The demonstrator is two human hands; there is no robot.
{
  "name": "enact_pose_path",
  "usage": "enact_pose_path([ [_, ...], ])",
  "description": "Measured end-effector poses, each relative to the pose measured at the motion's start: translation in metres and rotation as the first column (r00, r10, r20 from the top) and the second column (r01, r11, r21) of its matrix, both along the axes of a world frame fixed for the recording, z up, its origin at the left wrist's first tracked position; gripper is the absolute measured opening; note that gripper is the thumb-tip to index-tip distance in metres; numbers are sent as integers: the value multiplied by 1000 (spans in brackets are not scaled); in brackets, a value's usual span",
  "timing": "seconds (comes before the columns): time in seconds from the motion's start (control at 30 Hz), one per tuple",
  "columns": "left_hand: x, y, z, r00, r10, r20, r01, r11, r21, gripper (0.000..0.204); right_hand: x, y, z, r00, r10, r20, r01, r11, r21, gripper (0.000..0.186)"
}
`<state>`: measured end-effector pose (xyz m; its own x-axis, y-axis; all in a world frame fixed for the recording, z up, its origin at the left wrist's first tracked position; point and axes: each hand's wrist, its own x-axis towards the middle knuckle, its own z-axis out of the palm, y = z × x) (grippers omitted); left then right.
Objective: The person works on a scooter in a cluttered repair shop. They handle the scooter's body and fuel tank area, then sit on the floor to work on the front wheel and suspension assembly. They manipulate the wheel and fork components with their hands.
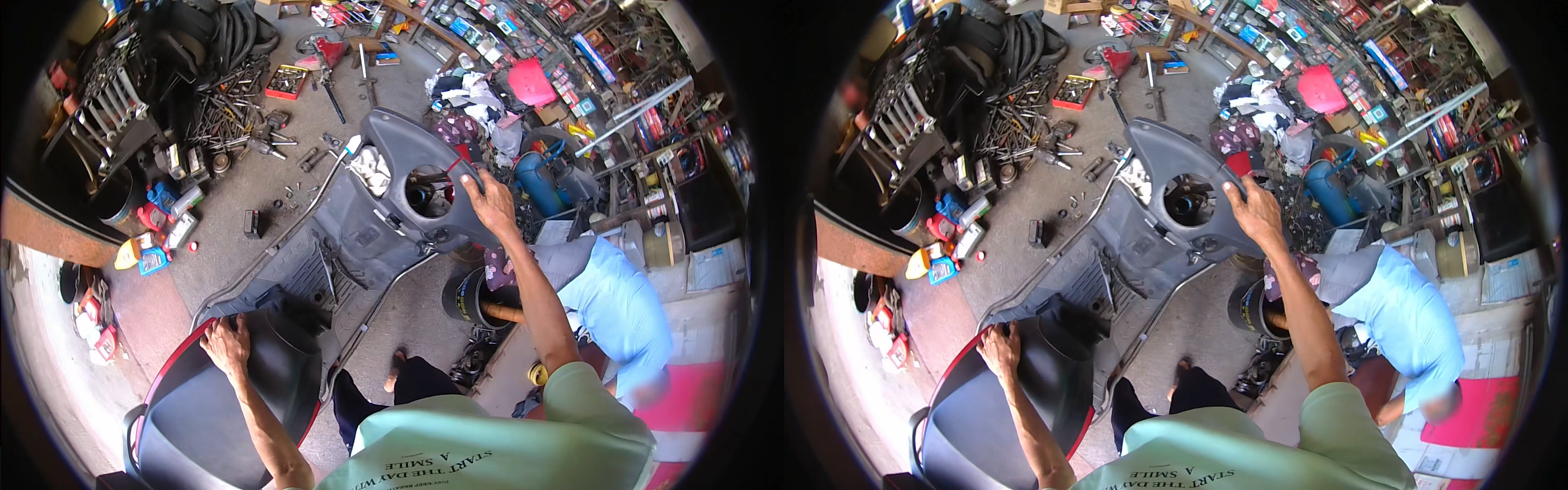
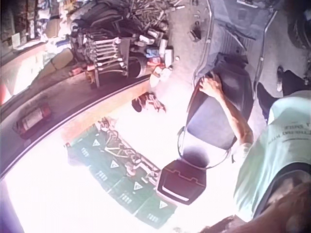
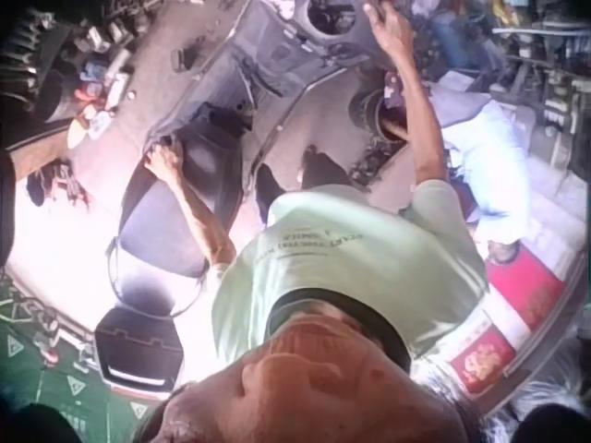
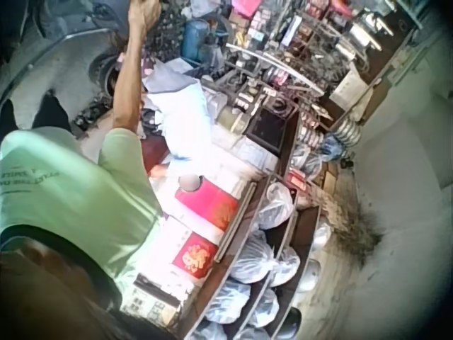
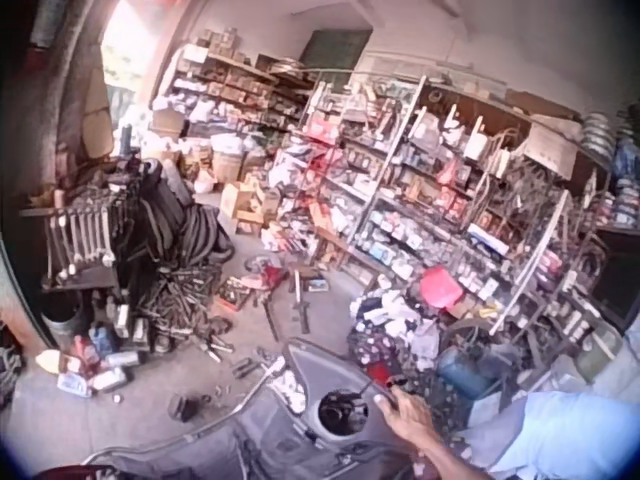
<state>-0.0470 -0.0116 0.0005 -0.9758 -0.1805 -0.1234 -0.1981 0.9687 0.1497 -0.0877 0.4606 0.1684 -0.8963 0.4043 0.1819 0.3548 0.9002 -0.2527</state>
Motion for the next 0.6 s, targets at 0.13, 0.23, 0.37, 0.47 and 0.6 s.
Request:
enact_pose_path([
  [0.13, -4, 0, 5, 1000, 3, 25, -3, 1000, 18, 42, -1, 5, -4, 1000, -11, -1, 11, 995, 98, 53],
  [0.23, -6, 3, 7, 999, 22, 35, -23, 999, 38, 42, -1, 8, -6, 1000, -9, 16, 7, 994, 112, 52],
  [0.37, -6, 4, 12, 998, 49, 36, -50, 998, 28, 40, -12, -11, 2, 994, 105, 18, -105, 951, 290, 50],
  [0.47, 1, 2, 6, 996, 75, -46, -73, 997, 32, 38, -43, -24, -2, 924, 382, 22, -351, 822, 448, 57],
  [0.6, 16, 11, 10, 981, 87, -174, -65, 990, 127, 30, -103, -50, -24, 907, 421, 13, -369, 779, 507, 62],
])
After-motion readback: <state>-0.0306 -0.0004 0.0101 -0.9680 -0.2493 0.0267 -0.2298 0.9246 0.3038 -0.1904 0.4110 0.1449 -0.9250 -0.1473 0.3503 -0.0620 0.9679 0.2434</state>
